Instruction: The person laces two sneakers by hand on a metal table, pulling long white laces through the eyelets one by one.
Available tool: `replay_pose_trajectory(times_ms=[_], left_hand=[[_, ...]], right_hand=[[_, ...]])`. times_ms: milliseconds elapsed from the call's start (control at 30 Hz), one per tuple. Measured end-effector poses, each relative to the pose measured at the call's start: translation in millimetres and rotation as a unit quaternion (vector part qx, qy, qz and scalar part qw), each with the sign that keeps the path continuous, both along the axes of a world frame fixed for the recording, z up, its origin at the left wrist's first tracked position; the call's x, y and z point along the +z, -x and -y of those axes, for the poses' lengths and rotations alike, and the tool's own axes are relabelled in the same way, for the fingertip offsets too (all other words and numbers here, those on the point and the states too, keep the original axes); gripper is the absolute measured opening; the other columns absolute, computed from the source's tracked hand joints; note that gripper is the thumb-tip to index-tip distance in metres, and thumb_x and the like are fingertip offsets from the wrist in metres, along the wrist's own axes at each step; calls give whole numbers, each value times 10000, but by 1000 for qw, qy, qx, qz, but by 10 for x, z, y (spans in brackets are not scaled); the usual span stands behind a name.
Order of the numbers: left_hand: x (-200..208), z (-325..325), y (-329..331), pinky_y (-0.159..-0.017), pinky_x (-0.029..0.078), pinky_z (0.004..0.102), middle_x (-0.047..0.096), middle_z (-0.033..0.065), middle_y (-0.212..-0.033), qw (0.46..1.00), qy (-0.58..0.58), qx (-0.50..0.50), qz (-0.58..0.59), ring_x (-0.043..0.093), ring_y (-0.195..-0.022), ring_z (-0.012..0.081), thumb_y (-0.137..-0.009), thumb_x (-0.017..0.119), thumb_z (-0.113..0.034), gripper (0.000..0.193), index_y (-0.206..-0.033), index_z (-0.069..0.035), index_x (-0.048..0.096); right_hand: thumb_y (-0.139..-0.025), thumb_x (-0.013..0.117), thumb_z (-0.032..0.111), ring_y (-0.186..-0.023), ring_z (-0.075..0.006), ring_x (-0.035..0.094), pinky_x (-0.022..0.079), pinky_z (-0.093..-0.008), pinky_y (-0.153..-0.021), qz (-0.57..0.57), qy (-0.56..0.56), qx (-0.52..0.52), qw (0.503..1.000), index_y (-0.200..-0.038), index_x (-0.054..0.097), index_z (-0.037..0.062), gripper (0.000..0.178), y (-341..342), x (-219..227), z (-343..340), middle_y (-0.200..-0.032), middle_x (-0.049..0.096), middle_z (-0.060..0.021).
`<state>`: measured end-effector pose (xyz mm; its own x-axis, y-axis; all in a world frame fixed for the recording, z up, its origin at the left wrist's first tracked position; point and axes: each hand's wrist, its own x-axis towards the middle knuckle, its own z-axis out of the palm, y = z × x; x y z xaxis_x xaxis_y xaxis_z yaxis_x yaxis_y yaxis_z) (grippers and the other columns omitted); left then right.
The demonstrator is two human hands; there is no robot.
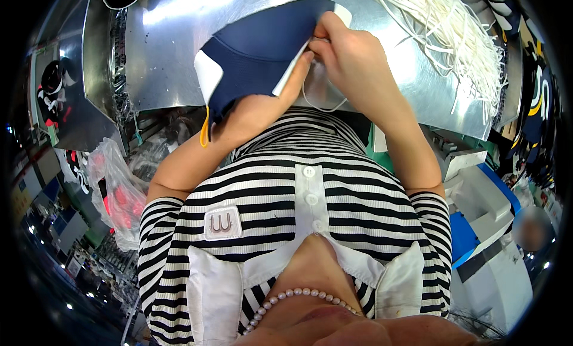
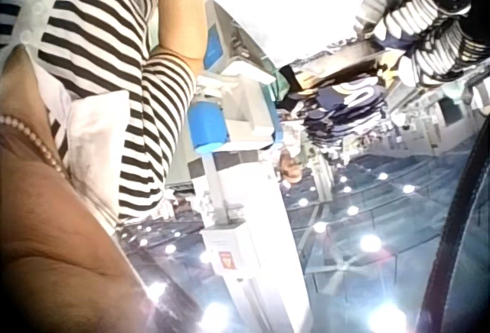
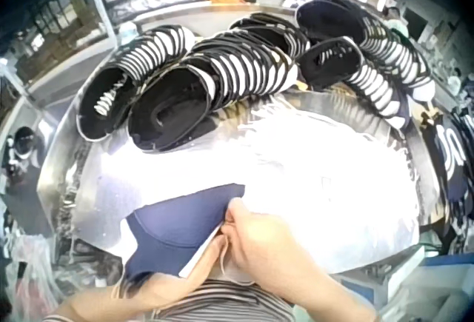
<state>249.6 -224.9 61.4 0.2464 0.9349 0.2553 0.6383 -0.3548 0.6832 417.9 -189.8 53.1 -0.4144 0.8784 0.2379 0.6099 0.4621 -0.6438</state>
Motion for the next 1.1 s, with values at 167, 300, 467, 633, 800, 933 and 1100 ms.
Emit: replay_pose_trajectory(times_ms=[167, 300, 467, 633, 800, 933, 1100], left_hand=[[-103, -25, 129, -772, 537, 250, 727, 46, -1007, 909, 281, 94, 294, 680, -914, 119, -933, 698, -206, 254, -1096, -12, 708], [-143, -74, 212, -764, 541, 233, 729, 51, -982, 889, 315, 30, 332, 677, -878, 105, -946, 682, -198, 236, -1079, -6, 712], [-195, -164, 202, -821, 556, 254, 734, 94, -994, 860, 337, 14, 383, 700, -905, 148, -961, 653, -207, 270, -1085, 27, 699], [-191, -337, 382, -859, 541, 274, 728, 113, -1021, 789, 421, 37, 447, 692, -932, 175, -946, 656, -178, 257, -1087, 31, 702], [-40, -315, 316, -840, 542, 268, 737, 93, -951, 845, 391, 59, 360, 690, -887, 155, -941, 658, -143, 208, -1062, 17, 713], [-277, -348, 522, -781, 559, 279, 734, 77, -905, 917, 306, 30, 252, 699, -836, 149, -969, 609, -152, 218, -1072, 17, 700], [-150, -379, 637, -844, 541, 318, 727, 95, -997, 935, 311, -26, 167, 693, -918, 192, -985, 609, -248, 320, -1164, 15, 634]], right_hand=[[-901, 613, 151, -658, -329, 664, 503, -407, -593, -21, 79, 29, 996, -932, 587, 27, 130, -51, 124, -112, -720, 680, -135], [-903, 641, 138, -772, -331, 671, 515, -377, -673, -99, 208, 5, 973, -1035, 632, 24, 175, -323, 357, 3, -841, 693, -161], [-932, 612, 113, -815, -330, 674, 531, -373, -719, 13, 71, -17, 997, -1083, 643, 39, 171, -262, 367, 109, -916, 696, -154], [-915, 681, 175, -728, -255, 680, 527, -320, -681, 7, 59, -191, 980, -1080, 609, 27, 234, -451, 433, -4, -886, 704, -120], [-738, 884, 270, -732, -141, 651, 499, -255, -631, -294, 239, -124, 917, -1118, 558, 14, 562, -238, -206, -365, -856, 695, -92], [-753, 862, 314, -735, -143, 654, 510, -266, -653, -192, 169, -127, 958, -1086, 604, 10, 520, -118, -225, -396, -841, 699, -79], [-768, 848, 321, -806, -138, 641, 506, -263, -692, -247, 210, -144, 935, -1067, 619, 11, 487, -96, -380, -555, -903, 683, -64]])
